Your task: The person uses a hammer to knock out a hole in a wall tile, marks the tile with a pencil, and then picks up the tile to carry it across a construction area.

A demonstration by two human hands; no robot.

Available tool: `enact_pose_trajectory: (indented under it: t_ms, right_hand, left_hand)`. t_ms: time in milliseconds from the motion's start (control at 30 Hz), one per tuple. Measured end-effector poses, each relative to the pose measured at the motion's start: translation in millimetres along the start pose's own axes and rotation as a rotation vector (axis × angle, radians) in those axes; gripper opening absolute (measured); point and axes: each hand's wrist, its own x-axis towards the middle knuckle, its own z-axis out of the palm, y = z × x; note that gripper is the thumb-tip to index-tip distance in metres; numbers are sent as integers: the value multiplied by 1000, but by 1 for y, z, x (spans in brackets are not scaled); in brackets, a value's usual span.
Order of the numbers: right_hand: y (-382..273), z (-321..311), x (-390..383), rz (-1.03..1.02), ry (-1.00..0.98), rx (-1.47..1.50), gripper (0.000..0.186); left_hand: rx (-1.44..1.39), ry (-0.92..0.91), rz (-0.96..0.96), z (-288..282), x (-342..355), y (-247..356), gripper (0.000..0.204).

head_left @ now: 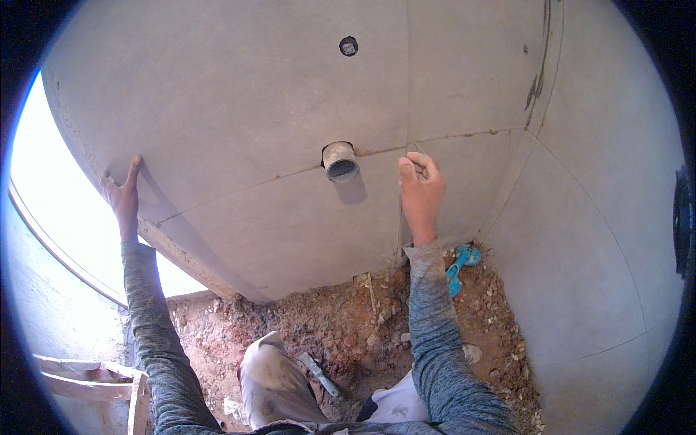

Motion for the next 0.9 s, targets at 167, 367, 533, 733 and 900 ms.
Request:
enact_pose_trajectory:
  t_ms: [167,367,533,733,900]
  right_hand:
    - [0,1,-1,-20,9,9,20]
    - [-2,3,-3,-24,4,27,20]
    - [-2,3,-3,-15,13,29,20]
    - [2,5,-3,-49,19,28,20]
    - [-2,10,-5,-47,-2,52,19]
  left_hand:
    - [6,6,-3,3,2,-3,116]
    - [-13,1,14,-1,-2,2,117]
    - [10,6,9,0,-1,4,117]
    - [15,1,-1,-2,-2,5,117]
    - [6,11,16,3,3,-5,117]
